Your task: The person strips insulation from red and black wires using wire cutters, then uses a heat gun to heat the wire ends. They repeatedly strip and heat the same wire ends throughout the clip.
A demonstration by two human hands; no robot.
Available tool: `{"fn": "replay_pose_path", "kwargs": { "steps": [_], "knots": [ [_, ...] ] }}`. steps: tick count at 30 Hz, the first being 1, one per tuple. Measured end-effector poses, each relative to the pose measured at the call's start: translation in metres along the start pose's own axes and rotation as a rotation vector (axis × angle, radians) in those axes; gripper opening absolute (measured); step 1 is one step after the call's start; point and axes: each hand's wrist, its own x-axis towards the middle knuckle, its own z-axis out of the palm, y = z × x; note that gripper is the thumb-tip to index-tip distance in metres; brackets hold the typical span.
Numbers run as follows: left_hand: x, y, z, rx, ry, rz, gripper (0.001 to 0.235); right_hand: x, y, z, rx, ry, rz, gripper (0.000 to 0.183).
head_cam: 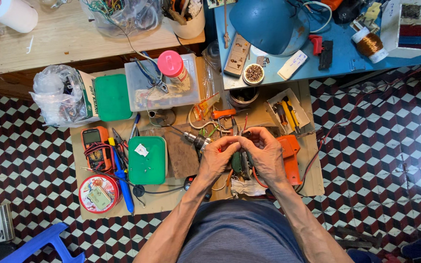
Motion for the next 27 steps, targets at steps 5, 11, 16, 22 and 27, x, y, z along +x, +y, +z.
{"fn": "replay_pose_path", "kwargs": {
  "steps": [5, 11, 16, 22, 27],
  "knots": [
    [-0.003, -0.018, -0.013, -0.027, 0.083, 0.132, 0.027, 0.002, 0.001, 0.019, -0.191, -0.04, -0.053, 0.022],
    [-0.036, -0.028, -0.054, 0.022, 0.332, 0.032, 0.029, 0.018, 0.017, 0.059, 0.076, -0.072, 0.049, 0.02],
    [-0.082, -0.022, -0.113, 0.087, 0.557, 0.063, 0.037, 0.026, 0.041, 0.077, -0.003, -0.091, 0.065, 0.022],
    [-0.103, -0.013, -0.163, -0.152, 0.441, -0.093, 0.05, 0.014, 0.122, 0.138, -0.641, -0.274, 0.06, 0.037],
    [-0.096, -0.022, -0.188, -0.187, 0.37, -0.104, 0.041, 0.023, 0.191, 0.179, -0.722, -0.207, -0.045, 0.037]
  ]
}}
